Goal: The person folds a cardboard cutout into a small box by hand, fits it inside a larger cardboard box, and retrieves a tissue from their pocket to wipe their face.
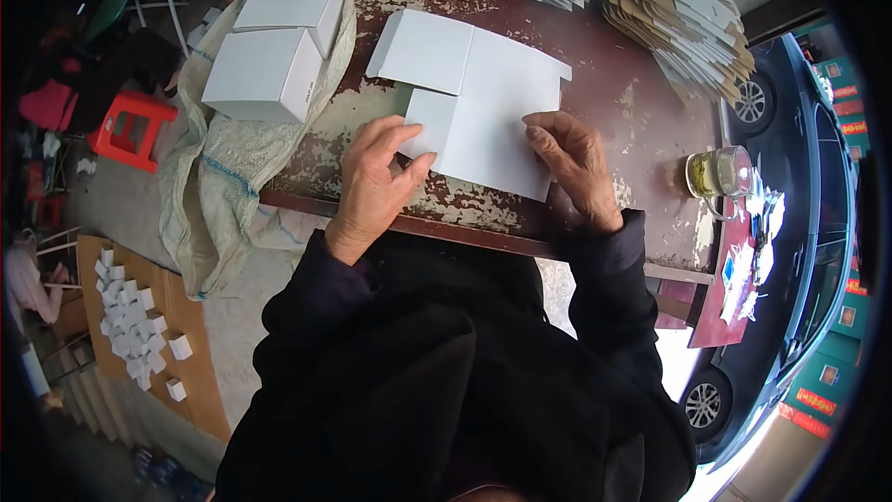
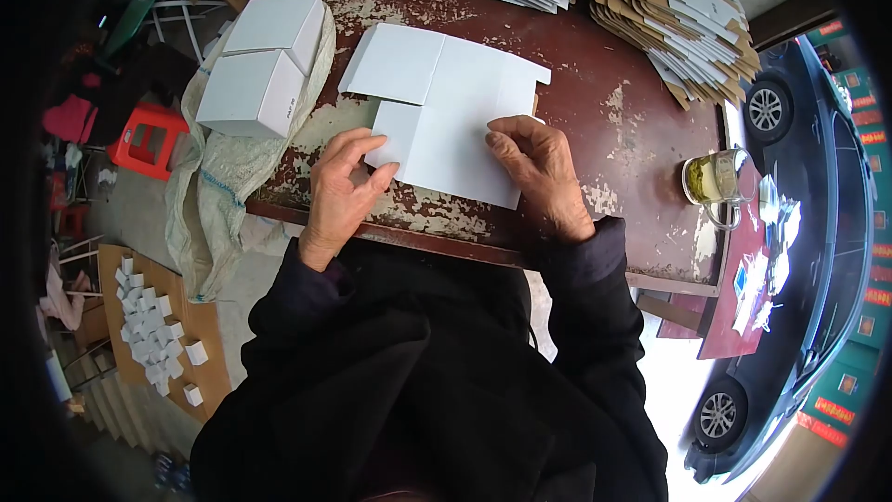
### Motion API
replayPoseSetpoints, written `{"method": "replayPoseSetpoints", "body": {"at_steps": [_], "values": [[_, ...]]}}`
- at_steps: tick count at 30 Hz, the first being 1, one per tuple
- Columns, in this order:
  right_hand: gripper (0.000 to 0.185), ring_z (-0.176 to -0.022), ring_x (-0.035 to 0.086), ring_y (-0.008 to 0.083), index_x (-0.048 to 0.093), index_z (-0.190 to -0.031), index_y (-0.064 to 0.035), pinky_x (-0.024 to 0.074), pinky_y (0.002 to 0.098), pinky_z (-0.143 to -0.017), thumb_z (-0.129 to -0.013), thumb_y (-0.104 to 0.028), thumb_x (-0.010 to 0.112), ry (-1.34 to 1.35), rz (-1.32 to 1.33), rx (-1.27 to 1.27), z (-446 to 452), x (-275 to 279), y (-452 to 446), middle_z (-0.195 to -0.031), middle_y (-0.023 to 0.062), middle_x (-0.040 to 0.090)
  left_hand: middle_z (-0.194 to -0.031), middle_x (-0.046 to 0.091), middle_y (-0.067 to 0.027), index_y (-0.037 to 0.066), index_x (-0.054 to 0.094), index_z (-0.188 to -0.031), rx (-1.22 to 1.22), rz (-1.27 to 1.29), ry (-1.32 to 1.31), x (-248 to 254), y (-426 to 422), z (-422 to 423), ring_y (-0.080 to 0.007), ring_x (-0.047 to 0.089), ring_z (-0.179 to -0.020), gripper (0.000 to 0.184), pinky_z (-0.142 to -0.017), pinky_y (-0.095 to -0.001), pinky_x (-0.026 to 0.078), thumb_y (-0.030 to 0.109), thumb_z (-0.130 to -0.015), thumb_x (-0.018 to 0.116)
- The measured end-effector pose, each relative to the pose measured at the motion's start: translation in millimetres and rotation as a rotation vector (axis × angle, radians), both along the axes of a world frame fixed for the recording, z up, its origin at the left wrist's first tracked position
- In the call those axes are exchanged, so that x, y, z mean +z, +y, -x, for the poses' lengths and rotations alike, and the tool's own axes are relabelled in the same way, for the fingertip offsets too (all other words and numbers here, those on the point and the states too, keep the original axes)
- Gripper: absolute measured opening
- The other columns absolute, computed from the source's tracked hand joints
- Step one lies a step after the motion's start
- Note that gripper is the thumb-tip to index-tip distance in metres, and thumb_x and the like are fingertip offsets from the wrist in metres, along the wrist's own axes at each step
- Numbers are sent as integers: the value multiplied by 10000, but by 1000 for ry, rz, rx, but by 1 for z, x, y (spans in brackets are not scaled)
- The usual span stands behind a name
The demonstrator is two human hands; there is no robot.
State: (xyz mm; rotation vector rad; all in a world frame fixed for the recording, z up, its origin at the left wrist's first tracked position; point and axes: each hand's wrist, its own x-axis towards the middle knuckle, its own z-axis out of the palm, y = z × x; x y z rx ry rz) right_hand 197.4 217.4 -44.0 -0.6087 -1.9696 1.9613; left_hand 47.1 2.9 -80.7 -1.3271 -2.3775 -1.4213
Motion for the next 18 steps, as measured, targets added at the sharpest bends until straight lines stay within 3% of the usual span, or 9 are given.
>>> {"method": "replayPoseSetpoints", "body": {"at_steps": [8,12,18], "values": [[378,-782,587,109,609,-1226,45,496,223,-742,-895,-89,732,63,123,-19,-7,11,-8,-966,97,675,-1216,627,-90,48,671,-1137,-81,-87,-66,9,-2,-2,-221,617,-1020,395,-886,-307,489,23,-754,766],[550,-887,622,153,537,-1345,35,511,266,-832,-863,-91,768,109,238,32,-9,11,-5,-1062,146,679,-1213,637,-92,62,655,-1189,-125,-146,-119,11,-3,-1,-233,615,-1060,448,-940,-333,476,29,-756,767],[751,-972,614,190,411,-1471,1,499,290,-862,-832,-86,795,140,212,107,-10,20,0,-1154,180,647,-1214,638,-100,62,586,-1287,-211,-213,-272,12,-6,0,-224,613,-1059,568,-910,-319,488,40,-752,775]]}}
